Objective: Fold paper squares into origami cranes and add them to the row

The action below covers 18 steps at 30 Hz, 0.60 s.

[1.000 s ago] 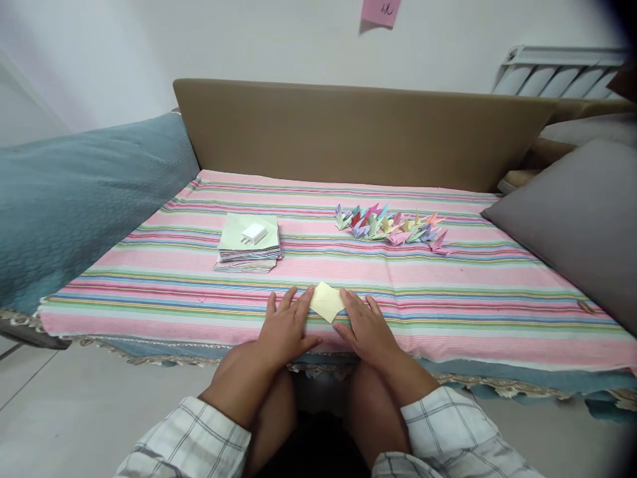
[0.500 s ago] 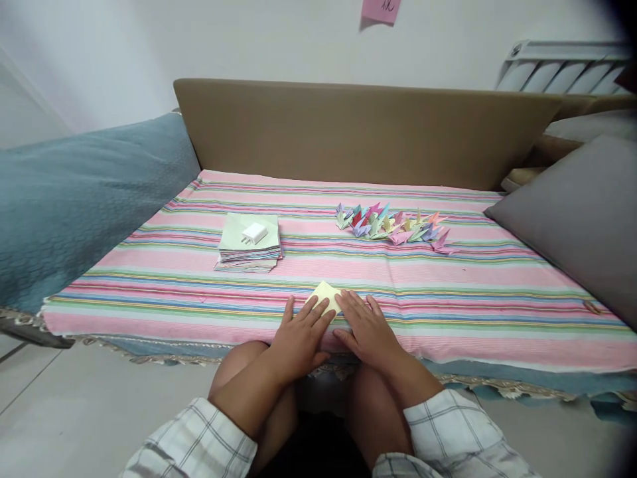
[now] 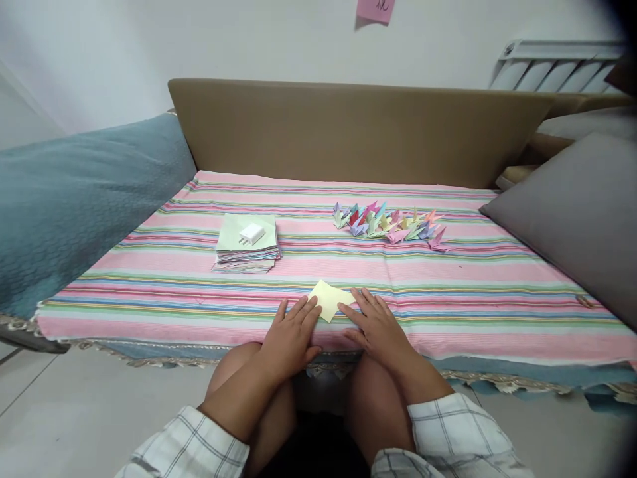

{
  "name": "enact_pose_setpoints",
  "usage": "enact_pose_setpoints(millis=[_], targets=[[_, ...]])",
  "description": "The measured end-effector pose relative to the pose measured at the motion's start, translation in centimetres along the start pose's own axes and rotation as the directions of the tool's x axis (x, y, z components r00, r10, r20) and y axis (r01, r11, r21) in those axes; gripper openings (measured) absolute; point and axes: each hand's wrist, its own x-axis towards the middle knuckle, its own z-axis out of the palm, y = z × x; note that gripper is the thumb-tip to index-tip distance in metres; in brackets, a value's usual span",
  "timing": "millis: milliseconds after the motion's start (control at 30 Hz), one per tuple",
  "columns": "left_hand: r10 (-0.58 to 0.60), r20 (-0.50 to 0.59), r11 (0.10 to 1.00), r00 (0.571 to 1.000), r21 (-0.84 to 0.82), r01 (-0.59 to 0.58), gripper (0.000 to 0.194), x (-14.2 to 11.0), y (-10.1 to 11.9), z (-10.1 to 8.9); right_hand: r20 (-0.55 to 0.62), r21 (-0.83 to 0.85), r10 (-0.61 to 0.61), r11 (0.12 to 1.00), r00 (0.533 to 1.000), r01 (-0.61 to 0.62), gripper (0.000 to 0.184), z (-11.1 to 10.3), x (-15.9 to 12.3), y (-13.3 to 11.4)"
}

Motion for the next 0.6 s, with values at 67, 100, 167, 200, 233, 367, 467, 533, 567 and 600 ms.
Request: enact_pose_setpoints(millis=[67,100,167,200,233,367,467,533,567,600], targets=[[0.003,-0.008,1.000,1.000,0.025,-0.003,0.069,0.0,0.1,0.1,0.000,-0.005,0.059,0.998,0.998,-0.059,0.049,-0.1,-0.4,0.5],[0.004,-0.011,0.999,1.000,0.036,-0.004,0.070,0.0,0.2,0.2,-0.005,-0.005,0.086,0.996,0.996,-0.086,0.049,-0.1,-0.5,0.7],[-0.001,-0.018,0.998,1.000,0.060,0.002,0.074,0.1,0.6,0.2,-0.022,-0.004,0.134,0.991,0.991,-0.134,0.049,-0.1,-0.8,1.0],[-0.009,-0.023,0.997,1.000,0.073,0.011,0.076,0.2,0.9,0.2,-0.035,-0.002,0.155,0.988,0.987,-0.155,0.049,-0.1,-0.8,1.1],[-0.022,-0.027,0.996,0.999,0.087,0.024,0.078,0.3,1.3,0.2,-0.049,-0.001,0.172,0.985,0.984,-0.173,0.049,0.0,-0.9,1.2],[-0.085,-0.038,0.985,0.996,0.149,0.090,0.079,0.9,2.9,0.0,-0.101,0.002,0.196,0.981,0.976,-0.196,0.047,0.4,-1.1,1.3],[-0.115,-0.028,0.979,0.993,0.167,0.118,0.075,1.1,3.6,-0.1,-0.154,0.007,0.182,0.983,0.971,-0.183,0.047,0.3,-1.1,1.3],[-0.120,-0.029,0.979,0.992,0.165,0.123,0.075,1.2,3.7,-0.1,-0.232,0.014,0.176,0.984,0.957,-0.177,0.046,-0.1,-1.0,1.0],[-0.120,-0.032,0.979,0.992,0.164,0.124,0.075,1.2,3.7,0.0,-0.271,0.016,0.165,0.986,0.948,-0.166,0.045,-0.3,-0.8,0.6],[-0.122,-0.039,0.979,0.992,0.162,0.127,0.073,1.2,3.7,0.1,-0.302,0.014,0.142,0.989,0.943,-0.144,0.045,-0.6,-0.5,0.2]])
